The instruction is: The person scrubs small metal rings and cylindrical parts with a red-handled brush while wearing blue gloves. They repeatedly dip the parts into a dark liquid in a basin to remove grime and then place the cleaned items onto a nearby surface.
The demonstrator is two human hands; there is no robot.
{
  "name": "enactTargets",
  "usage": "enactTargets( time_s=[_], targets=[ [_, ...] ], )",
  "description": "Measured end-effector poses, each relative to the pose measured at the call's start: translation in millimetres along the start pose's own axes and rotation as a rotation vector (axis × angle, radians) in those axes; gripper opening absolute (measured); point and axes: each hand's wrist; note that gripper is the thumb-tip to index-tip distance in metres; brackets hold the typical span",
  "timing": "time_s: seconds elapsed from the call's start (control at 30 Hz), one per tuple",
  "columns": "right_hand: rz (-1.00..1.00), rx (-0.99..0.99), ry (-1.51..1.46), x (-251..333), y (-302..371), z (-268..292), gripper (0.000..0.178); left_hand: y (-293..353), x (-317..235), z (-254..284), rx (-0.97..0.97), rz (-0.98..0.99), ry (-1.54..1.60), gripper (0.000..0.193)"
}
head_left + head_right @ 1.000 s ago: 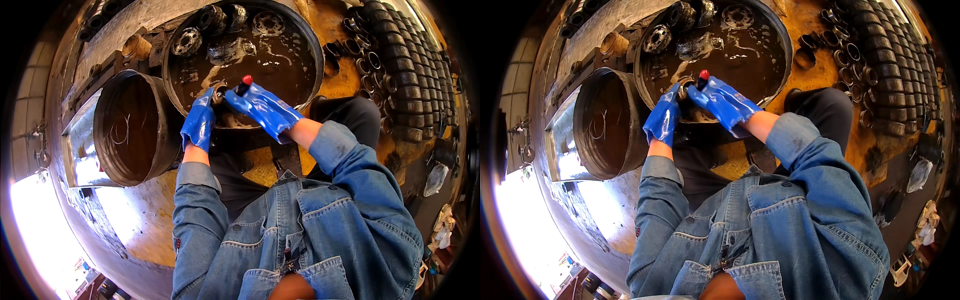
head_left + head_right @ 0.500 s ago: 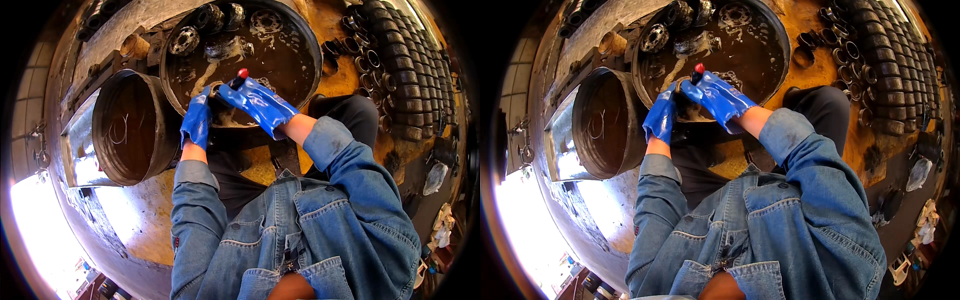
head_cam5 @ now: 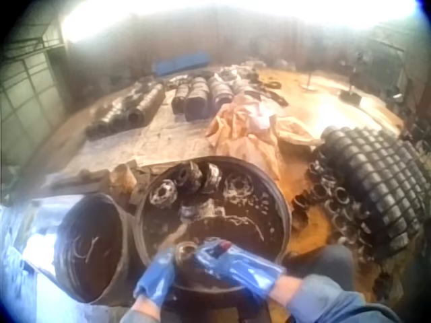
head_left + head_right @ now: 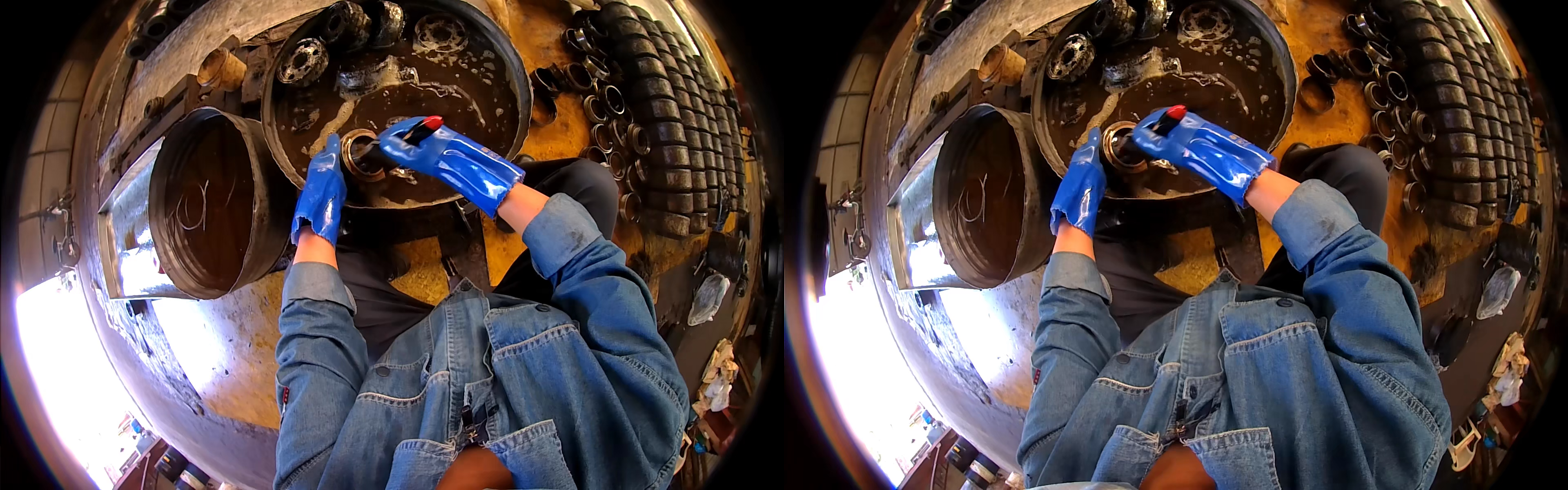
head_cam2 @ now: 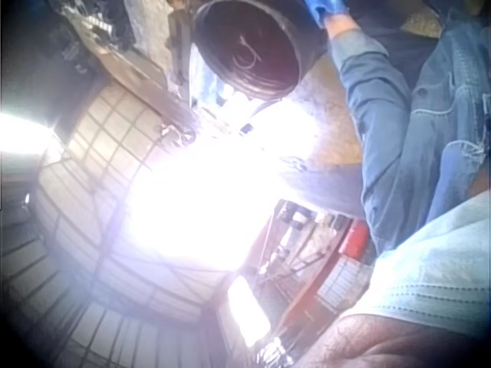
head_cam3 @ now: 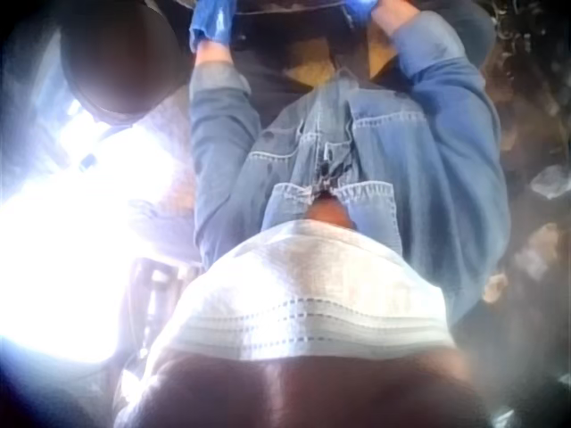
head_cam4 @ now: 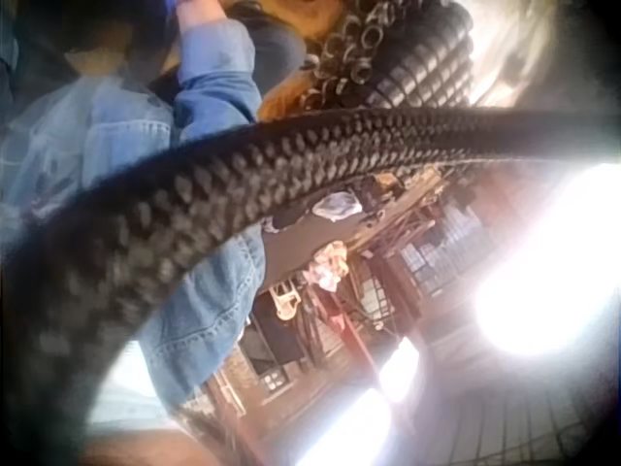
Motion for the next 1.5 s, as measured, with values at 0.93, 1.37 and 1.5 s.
enactTargets(
  time_s=[0.93,1.37,1.5],
  targets=[
    [-0.427,-0.19,0.028,26,-25,13,0.051,-6,-3,-11,0.036,0.037,0.032,0.037],
    [-0.162,-0.112,0.154,-33,-25,4,0.055,-2,-1,-12,0.05,0.04,0.031,0.039],
    [-0.53,-0.018,0.044,-34,-16,-2,0.058,-11,1,-12,0.053,0.027,0.049,0.039]
  ],
)
Point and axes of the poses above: each hand's wrist, its own y-axis away from the middle knuckle, its own z-axis out of the back of the hand, x = y × z, and after that the axes turned 11 degrees about z, right-handed
